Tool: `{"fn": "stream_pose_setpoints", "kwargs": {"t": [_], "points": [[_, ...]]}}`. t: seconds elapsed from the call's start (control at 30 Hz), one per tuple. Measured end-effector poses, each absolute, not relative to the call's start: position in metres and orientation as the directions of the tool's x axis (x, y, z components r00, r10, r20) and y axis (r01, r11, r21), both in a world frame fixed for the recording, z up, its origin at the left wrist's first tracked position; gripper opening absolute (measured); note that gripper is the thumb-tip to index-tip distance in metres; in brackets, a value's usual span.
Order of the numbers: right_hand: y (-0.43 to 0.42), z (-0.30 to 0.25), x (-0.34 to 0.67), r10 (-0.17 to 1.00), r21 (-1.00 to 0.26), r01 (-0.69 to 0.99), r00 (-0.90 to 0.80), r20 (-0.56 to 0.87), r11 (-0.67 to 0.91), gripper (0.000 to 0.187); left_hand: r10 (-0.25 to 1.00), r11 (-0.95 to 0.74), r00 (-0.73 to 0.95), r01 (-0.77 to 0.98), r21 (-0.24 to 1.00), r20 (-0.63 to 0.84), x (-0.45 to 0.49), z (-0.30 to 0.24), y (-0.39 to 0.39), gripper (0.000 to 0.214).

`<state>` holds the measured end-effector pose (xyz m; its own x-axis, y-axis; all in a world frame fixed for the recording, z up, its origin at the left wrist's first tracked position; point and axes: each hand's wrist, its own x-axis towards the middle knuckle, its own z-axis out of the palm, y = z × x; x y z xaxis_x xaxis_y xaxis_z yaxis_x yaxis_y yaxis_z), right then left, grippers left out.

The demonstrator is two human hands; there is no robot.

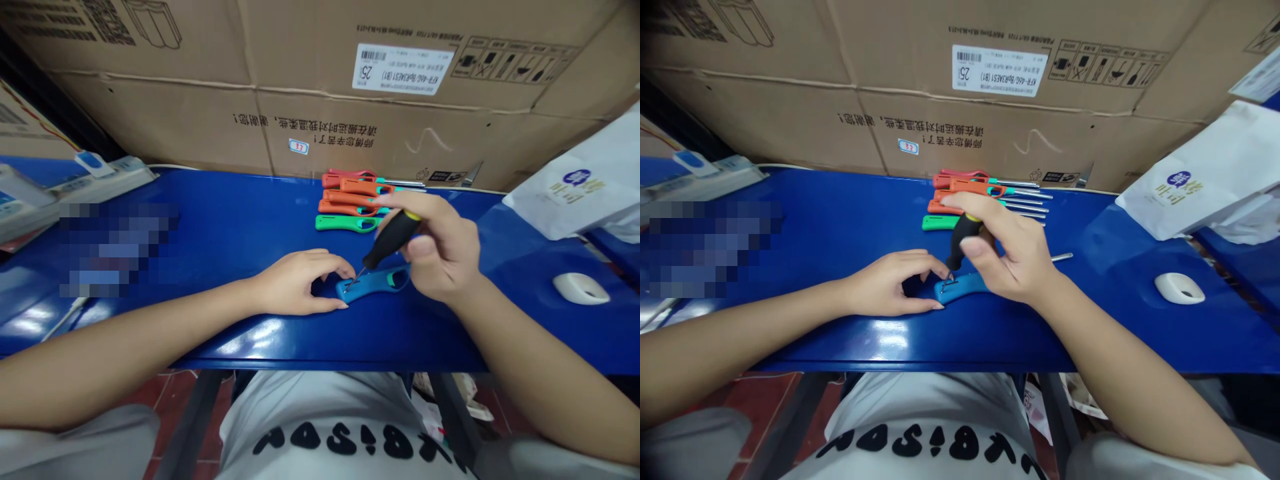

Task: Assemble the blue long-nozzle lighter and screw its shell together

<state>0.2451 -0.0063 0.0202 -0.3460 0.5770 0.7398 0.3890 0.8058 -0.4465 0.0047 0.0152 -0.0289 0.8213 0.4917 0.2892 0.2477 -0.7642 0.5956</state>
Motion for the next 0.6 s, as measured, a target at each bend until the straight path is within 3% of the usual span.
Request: {"fn": "stream_pose_setpoints", "kwargs": {"t": [0.1, 0.27, 0.43, 0.57, 0.6], "points": [[-0.0073, 0.0186, 0.2443, 0.679, -0.587, 0.342, -0.381, 0.627, 0.734, 0.044, 0.496, -0.757, 0.821, 0.25, 0.604, 0.283, 0.0048, -0.0288, 0.015, 0.038], [-0.0058, 0.0195, 0.2428, 0.503, -0.339, 0.489, -0.255, 0.826, 0.804, 0.029, 0.492, -0.759, 0.82, 0.239, 0.606, 0.292, 0.0051, -0.0288, 0.0146, 0.039], [-0.0099, 0.0233, 0.2413, 0.605, -0.468, 0.398, -0.369, 0.706, 0.789, 0.039, 0.49, -0.766, 0.819, 0.241, 0.596, 0.299, 0.0055, -0.029, 0.0147, 0.039], [-0.0115, 0.0251, 0.2418, 0.426, -0.248, 0.444, -0.362, 0.829, 0.861, 0.029, 0.479, -0.772, 0.824, 0.231, 0.592, 0.303, 0.0057, -0.0285, 0.0149, 0.038], [-0.0117, 0.0255, 0.2426, 0.43, -0.259, 0.421, -0.388, 0.815, 0.87, 0.032, 0.474, -0.775, 0.827, 0.229, 0.589, 0.303, 0.0057, -0.0285, 0.015, 0.037]]}}
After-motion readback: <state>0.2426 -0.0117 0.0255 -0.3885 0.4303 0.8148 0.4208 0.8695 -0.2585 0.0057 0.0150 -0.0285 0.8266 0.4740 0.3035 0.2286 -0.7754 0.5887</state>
